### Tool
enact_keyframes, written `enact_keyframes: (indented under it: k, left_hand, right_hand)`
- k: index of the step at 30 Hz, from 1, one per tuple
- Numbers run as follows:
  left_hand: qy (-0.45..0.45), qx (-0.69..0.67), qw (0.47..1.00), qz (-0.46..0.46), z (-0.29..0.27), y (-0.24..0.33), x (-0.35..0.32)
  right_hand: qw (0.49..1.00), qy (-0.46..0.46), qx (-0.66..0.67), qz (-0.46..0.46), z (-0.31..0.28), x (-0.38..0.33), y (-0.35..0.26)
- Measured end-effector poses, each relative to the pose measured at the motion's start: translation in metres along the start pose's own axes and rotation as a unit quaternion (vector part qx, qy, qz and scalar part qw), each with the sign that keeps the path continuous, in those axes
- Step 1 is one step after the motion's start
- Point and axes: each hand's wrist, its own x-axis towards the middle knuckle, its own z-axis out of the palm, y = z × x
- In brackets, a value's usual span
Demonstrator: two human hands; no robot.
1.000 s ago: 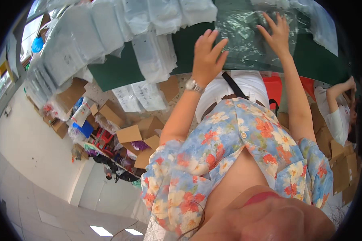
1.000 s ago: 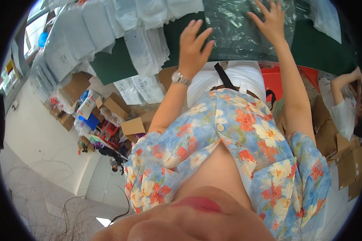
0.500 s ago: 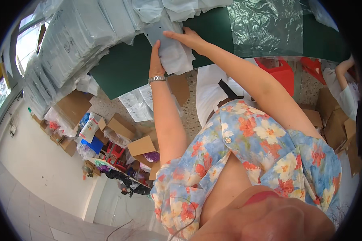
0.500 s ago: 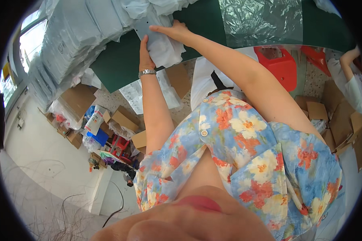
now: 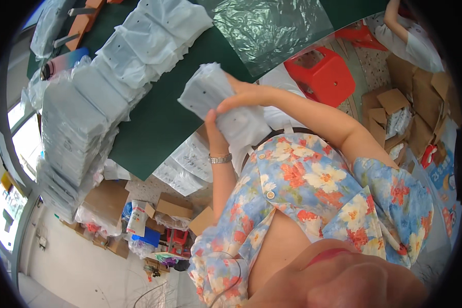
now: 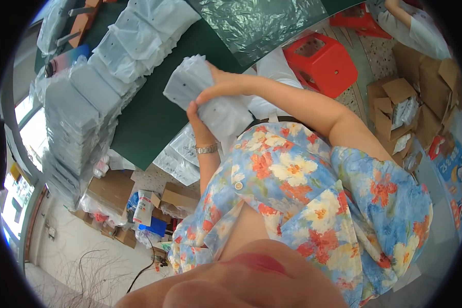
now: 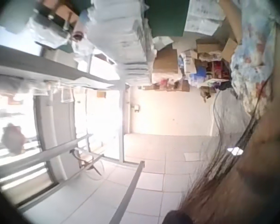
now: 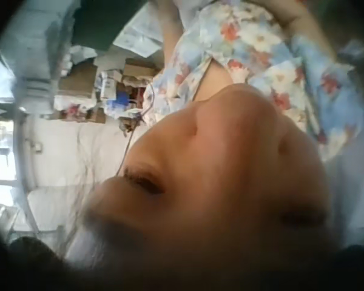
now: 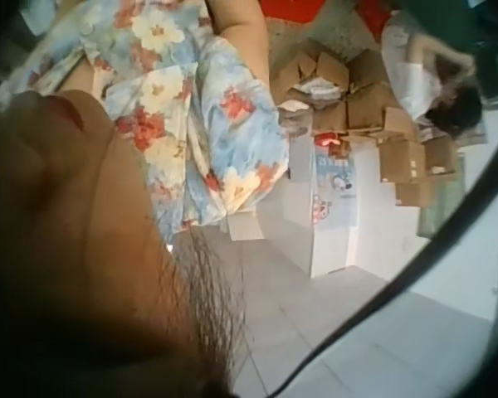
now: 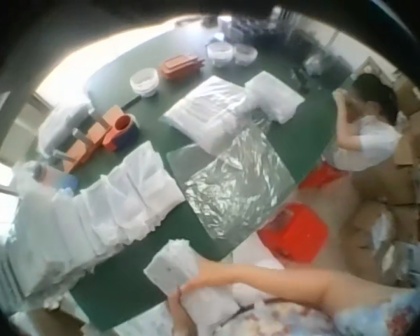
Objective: The person packs phone cases into individual plastic pouches, stacks the wrapped cases, and packs stacks of them into larger plastic bags by hand.
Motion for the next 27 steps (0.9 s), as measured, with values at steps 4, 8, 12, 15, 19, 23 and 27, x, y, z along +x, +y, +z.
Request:
enact_keyframes:
  k: [4, 8, 12, 15, 19, 23, 27]
  left_hand:
    - [-0.215, 0.238, 0.946, 0.035, 0.074, -0.023, 0.048]
    - [-0.266, 0.553, 0.747, 0.258, 0.139, -0.035, 0.124]
    - [-0.209, 0.705, 0.447, 0.51, 0.157, -0.048, 0.188]
    - [-0.23, 0.725, 0.432, 0.484, 0.162, -0.048, 0.212]
    - [-0.24, 0.722, 0.495, 0.419, 0.172, -0.044, 0.214]
    - [-0.188, 0.602, 0.724, 0.28, 0.192, -0.026, 0.214]
    - [-0.203, 0.568, 0.736, 0.308, 0.217, -0.004, 0.184]
  right_hand:
    - [0.982, 0.086, 0.167, -0.015, -0.083, -0.084, -0.004]
    - [0.883, 0.264, 0.386, 0.036, -0.147, -0.179, 0.017]
    - [0.88, 0.336, 0.336, 0.005, -0.175, -0.225, 0.029]
    - [0.877, 0.374, 0.303, 0.01, -0.185, -0.226, 0.023]
    - [0.948, 0.285, 0.139, -0.021, -0.197, -0.183, -0.009]
    - [0.922, 0.225, -0.302, -0.089, -0.196, -0.131, -0.018]
    - [0.841, 0.169, -0.513, 0.008, -0.182, -0.095, -0.02]
